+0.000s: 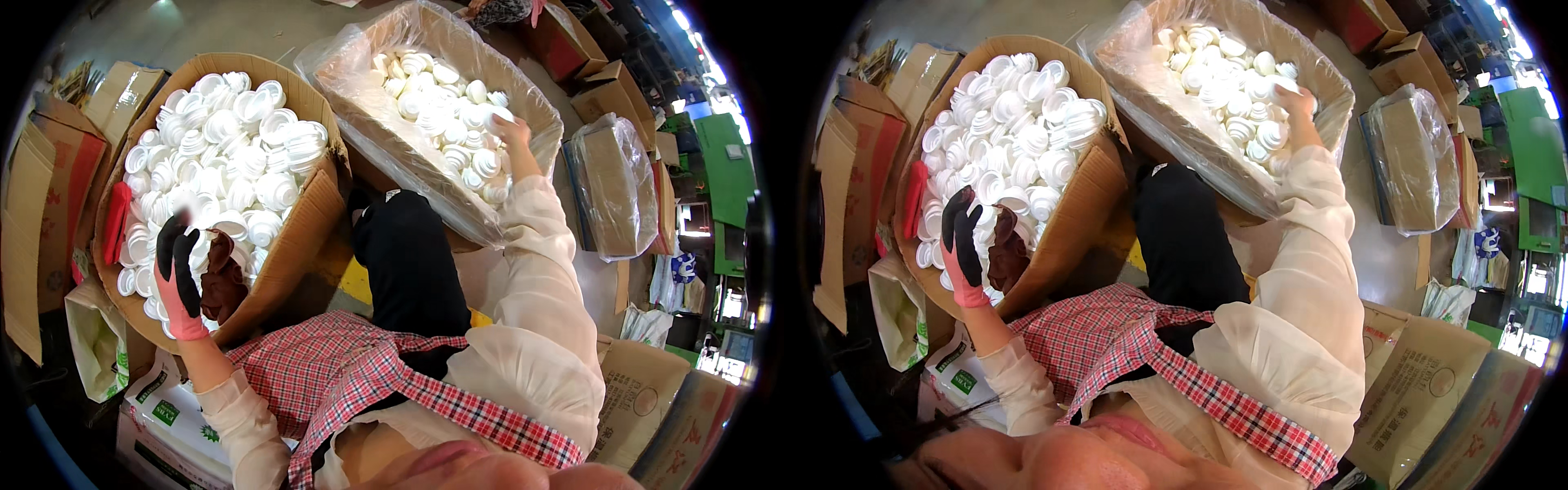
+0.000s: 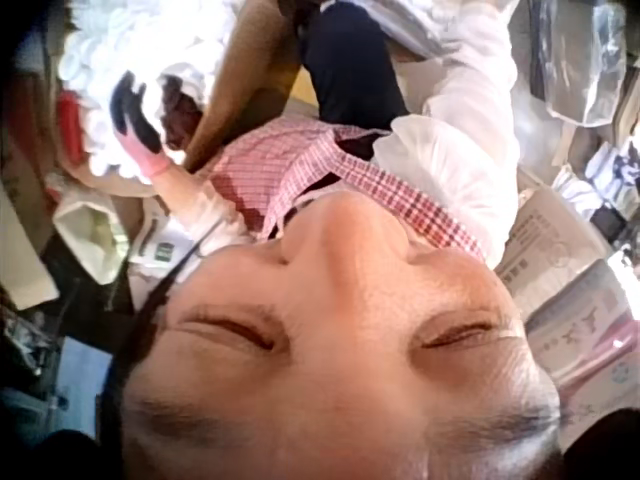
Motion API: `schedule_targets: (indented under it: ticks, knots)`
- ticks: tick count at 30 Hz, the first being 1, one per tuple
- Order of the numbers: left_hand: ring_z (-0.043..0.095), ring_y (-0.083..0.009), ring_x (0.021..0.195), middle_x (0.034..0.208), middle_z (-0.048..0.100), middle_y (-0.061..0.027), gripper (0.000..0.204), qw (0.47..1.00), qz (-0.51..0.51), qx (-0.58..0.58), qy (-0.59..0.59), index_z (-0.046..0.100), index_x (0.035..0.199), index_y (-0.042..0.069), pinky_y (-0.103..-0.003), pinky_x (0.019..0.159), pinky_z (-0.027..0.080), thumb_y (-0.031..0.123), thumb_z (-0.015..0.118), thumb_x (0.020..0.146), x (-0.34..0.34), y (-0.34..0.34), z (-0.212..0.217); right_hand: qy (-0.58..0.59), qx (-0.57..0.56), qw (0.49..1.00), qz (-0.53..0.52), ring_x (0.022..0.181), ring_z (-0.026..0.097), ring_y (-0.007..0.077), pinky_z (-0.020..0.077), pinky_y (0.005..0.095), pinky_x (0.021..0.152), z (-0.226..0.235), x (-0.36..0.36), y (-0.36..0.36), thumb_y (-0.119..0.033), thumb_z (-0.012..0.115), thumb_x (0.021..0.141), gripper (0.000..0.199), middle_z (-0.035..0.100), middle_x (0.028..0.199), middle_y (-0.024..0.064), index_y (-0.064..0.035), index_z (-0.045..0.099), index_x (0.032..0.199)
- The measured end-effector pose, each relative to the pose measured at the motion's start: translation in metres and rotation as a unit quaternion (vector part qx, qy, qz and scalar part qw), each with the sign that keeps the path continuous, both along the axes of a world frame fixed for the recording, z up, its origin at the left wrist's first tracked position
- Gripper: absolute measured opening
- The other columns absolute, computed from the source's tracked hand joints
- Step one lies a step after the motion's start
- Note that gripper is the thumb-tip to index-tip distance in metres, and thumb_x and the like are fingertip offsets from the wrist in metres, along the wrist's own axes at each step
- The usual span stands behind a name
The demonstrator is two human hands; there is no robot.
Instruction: The person sits on the floor and repeatedly picks up white plastic container halves, wipes the rim of one half with a cloth, and snaps the two halves together. The assembled containers are placed into a large cardboard box.
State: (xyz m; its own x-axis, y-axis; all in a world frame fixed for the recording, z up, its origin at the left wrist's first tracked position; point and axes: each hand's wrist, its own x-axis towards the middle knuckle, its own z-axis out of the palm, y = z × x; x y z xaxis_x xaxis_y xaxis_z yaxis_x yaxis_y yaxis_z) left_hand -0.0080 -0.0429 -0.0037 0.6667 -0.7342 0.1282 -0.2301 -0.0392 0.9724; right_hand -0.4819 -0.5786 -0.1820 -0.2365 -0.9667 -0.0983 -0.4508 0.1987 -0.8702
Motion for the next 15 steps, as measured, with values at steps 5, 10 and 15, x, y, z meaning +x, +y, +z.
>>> schedule_targets:
  ticks: [5,10,15]
  knots:
    - [0.055,-0.0208,0.112,0.118,0.061,-0.0113,0.032,0.998,0.017,0.049,-0.026,0.059,0.117,-0.004,-0.032,0.098,0.041,0.013,0.053,0.09,-0.001,-0.005,0.003,0.175,0.124,0.97,-0.117,0.07,0.063,0.0188,0.0485,0.0302,0.054,-0.007,-0.051,0.01,-0.032,0.087,0.065,0.048,0.068,0.09,0.0103,0.0017,0.068,0.094]
    - [0.055,-0.0206,0.112,0.118,0.06,-0.0118,0.032,0.997,0.05,0.052,-0.034,0.059,0.117,-0.004,-0.032,0.095,0.045,0.013,0.048,0.093,0.0,0.003,0.005,0.042,0.207,0.973,-0.099,0.08,0.063,0.0227,0.0506,0.0395,0.06,-0.03,-0.037,0.011,-0.041,0.083,0.069,0.055,0.066,0.099,0.013,-0.0008,0.065,0.102]
    - [0.058,-0.0201,0.109,0.117,0.063,-0.0116,0.034,0.992,0.116,-0.009,0.054,0.059,0.12,-0.004,-0.032,0.096,0.045,0.015,0.056,0.091,0.037,0.034,-0.015,0.487,0.091,0.868,0.043,0.102,0.062,0.0319,0.0493,0.0468,0.086,-0.05,-0.085,-0.031,-0.061,0.06,0.08,0.069,0.065,0.112,0.0173,-0.0037,0.062,0.118]
